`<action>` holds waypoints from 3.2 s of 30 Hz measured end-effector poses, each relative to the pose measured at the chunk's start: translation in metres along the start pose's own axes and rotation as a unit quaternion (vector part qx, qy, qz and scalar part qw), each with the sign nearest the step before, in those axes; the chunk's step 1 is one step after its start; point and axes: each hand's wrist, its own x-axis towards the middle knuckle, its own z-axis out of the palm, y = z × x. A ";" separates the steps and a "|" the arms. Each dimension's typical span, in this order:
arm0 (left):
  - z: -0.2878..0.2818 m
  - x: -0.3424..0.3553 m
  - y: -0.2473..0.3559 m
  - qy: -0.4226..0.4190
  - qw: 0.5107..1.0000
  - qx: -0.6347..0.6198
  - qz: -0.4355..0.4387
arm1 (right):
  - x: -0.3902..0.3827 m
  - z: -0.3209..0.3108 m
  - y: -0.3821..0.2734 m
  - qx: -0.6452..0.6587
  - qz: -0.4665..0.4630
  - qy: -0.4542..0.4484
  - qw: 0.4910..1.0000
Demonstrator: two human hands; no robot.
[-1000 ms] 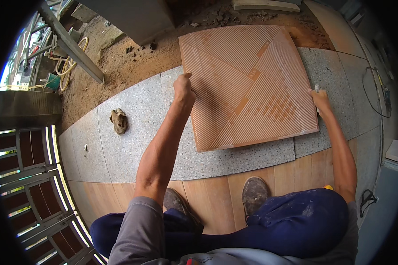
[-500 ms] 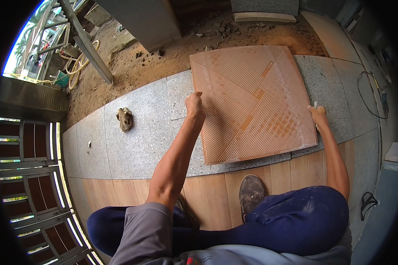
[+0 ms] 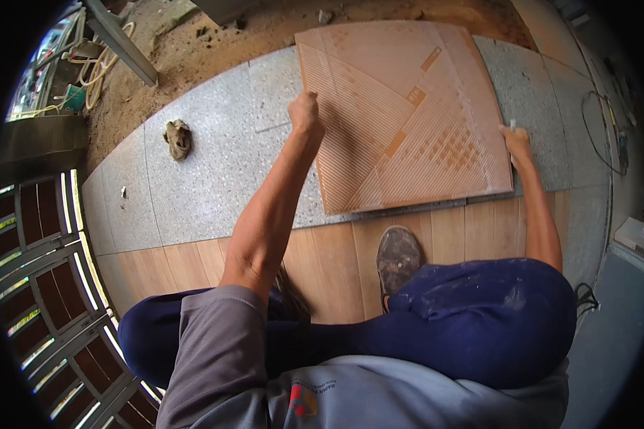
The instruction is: Measuring and marking a tile to be laid near a pillar on a floor.
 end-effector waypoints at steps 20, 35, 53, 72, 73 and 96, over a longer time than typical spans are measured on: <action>-0.026 0.017 -0.004 0.081 0.930 0.353 0.063 | -0.010 0.018 -0.005 -0.107 -0.058 0.061 0.991; -0.052 0.035 -0.006 0.062 0.790 0.601 0.107 | -0.050 0.019 -0.028 -0.064 -0.046 0.049 0.996; -0.052 0.049 -0.009 0.061 0.724 0.675 0.129 | -0.035 0.016 0.001 -0.081 -0.089 0.089 0.989; -0.067 0.044 0.001 0.040 0.761 0.636 0.117 | -0.037 0.023 -0.006 -0.129 -0.116 0.072 0.982; -0.054 0.033 -0.003 0.035 0.763 0.635 0.112 | -0.040 0.020 -0.004 -0.128 -0.109 0.073 0.983; -0.075 0.068 0.006 -0.070 0.684 0.708 0.158 | -0.020 0.020 0.015 -0.147 -0.176 0.069 0.971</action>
